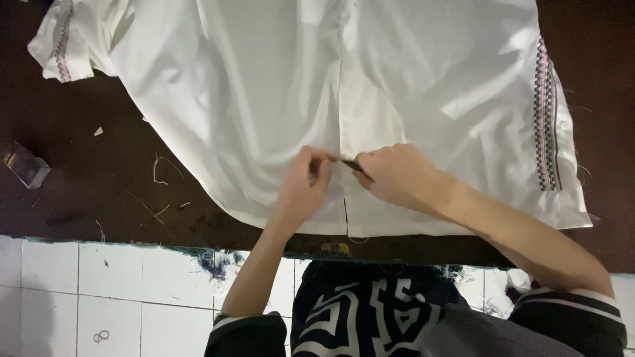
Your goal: Trimming excess threads from a white garment using small snips on a work table.
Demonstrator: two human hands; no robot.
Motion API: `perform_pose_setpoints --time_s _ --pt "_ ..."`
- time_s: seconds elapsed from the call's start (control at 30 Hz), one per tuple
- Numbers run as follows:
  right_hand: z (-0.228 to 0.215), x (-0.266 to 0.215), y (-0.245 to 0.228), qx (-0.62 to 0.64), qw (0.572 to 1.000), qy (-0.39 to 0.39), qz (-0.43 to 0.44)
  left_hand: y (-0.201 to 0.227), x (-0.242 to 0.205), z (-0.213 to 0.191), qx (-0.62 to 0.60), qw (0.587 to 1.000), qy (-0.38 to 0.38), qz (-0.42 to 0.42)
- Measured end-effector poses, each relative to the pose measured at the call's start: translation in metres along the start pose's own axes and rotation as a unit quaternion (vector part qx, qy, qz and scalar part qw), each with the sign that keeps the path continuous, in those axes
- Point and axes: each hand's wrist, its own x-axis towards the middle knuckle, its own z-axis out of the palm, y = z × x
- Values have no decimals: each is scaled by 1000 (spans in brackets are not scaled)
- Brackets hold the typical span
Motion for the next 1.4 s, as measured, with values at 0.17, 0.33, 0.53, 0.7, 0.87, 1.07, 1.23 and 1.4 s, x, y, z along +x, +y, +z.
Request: perform_pose_setpoints --time_s 0.17,0.33,0.53,0.7,0.87,1.07,1.23,1.4 --pt "-37 -24 21 -37 996 44 71 -95 -85 -42 256 922 254 139" --pt "-39 -39 52 -103 981 115 119 -103 -162 -90 336 825 443 -97" --pt "8 -54 34 89 994 45 42 -44 -140 -15 202 948 236 72" --pt "71 -77 29 121 988 100 12 -23 -108 58 240 933 88 253" --pt "75 -78 40 250 955 153 48 -9 -100 63 315 892 91 310" --pt "60 -78 25 179 973 146 24 -5 -108 51 80 975 61 198" --pt "63 -90 14 157 980 117 49 -7 -104 56 87 971 81 206" --pt "41 -97 -10 135 984 -62 93 -11 -101 62 84 971 99 202"
